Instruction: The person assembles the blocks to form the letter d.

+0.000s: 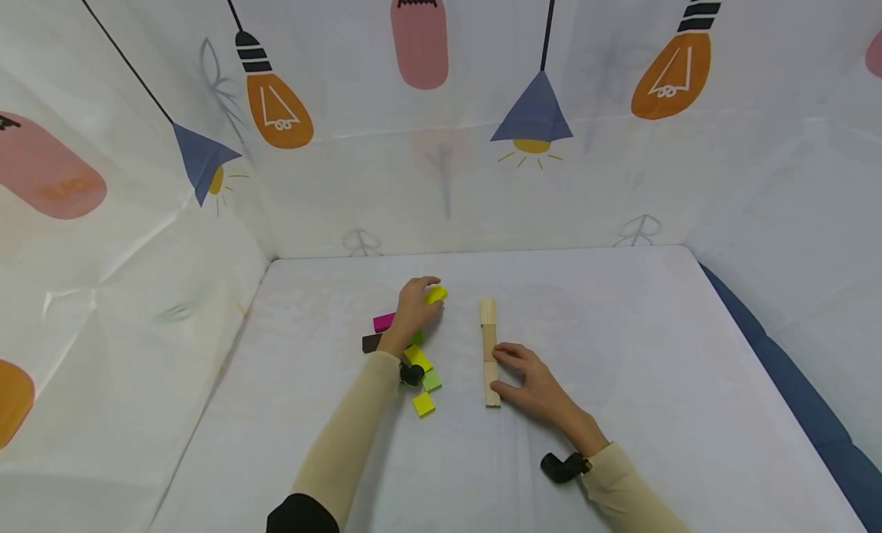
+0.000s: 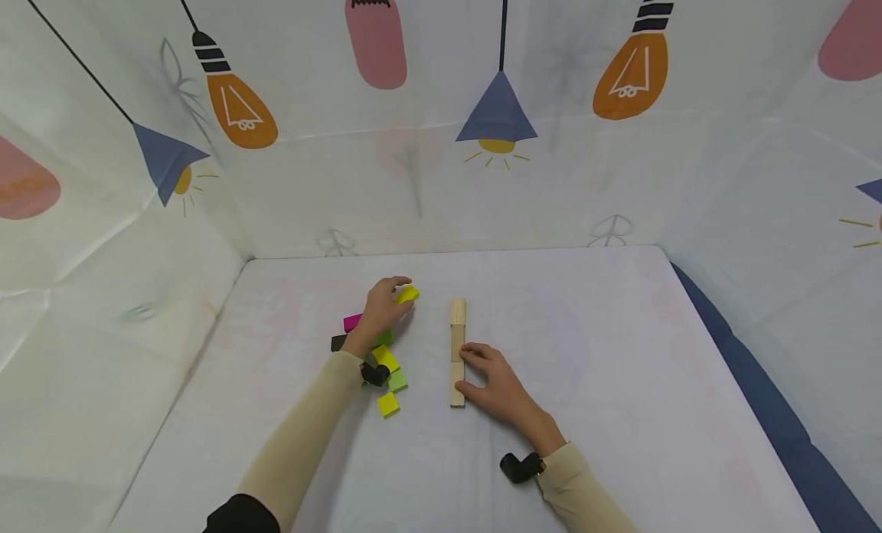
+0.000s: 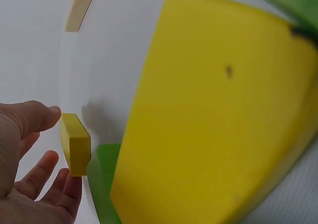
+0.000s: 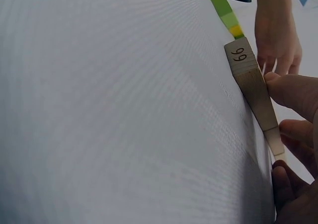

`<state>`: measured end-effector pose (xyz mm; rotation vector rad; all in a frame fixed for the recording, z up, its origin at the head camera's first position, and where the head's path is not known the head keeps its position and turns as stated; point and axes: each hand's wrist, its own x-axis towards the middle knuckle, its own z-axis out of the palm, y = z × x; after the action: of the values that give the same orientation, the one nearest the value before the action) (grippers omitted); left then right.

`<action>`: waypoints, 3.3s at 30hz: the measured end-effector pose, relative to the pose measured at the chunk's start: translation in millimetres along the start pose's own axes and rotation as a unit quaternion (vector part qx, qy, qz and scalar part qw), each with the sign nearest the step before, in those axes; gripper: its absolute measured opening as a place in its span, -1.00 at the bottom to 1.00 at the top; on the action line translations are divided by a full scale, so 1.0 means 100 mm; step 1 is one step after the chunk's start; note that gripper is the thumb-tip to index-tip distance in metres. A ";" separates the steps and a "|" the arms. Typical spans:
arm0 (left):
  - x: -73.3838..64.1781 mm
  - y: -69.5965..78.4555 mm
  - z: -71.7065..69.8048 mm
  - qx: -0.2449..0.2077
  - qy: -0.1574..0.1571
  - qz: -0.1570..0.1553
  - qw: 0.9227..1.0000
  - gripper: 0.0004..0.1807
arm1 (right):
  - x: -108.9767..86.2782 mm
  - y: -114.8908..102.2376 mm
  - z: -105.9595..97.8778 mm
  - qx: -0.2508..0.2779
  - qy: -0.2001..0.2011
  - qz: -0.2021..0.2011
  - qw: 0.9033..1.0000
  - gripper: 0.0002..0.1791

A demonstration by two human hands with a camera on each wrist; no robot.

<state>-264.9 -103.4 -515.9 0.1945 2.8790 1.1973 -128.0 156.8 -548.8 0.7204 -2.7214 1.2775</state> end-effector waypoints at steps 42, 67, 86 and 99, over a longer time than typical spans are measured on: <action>0.02 -0.09 -0.19 -0.034 -0.149 -0.022 0.988 -0.25 | 0.00 0.01 0.00 0.003 0.006 -0.005 1.000 -0.39; 0.09 -0.08 -0.10 -0.010 -0.142 0.019 0.990 -0.37 | -0.01 0.00 0.02 0.006 -0.001 -0.001 1.000 -0.39; 0.23 0.20 0.00 -0.001 -0.140 0.054 0.989 -0.37 | 0.00 0.00 0.00 0.007 0.002 0.000 1.000 -0.37; 0.32 0.37 0.17 -0.006 -0.141 0.072 0.987 -0.36 | 0.00 0.01 -0.02 0.006 0.001 0.002 1.000 -0.38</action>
<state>-291.1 -61.6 -501.0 0.5344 2.6482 1.1020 -129.0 158.5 -548.4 0.7162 -2.7163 1.2969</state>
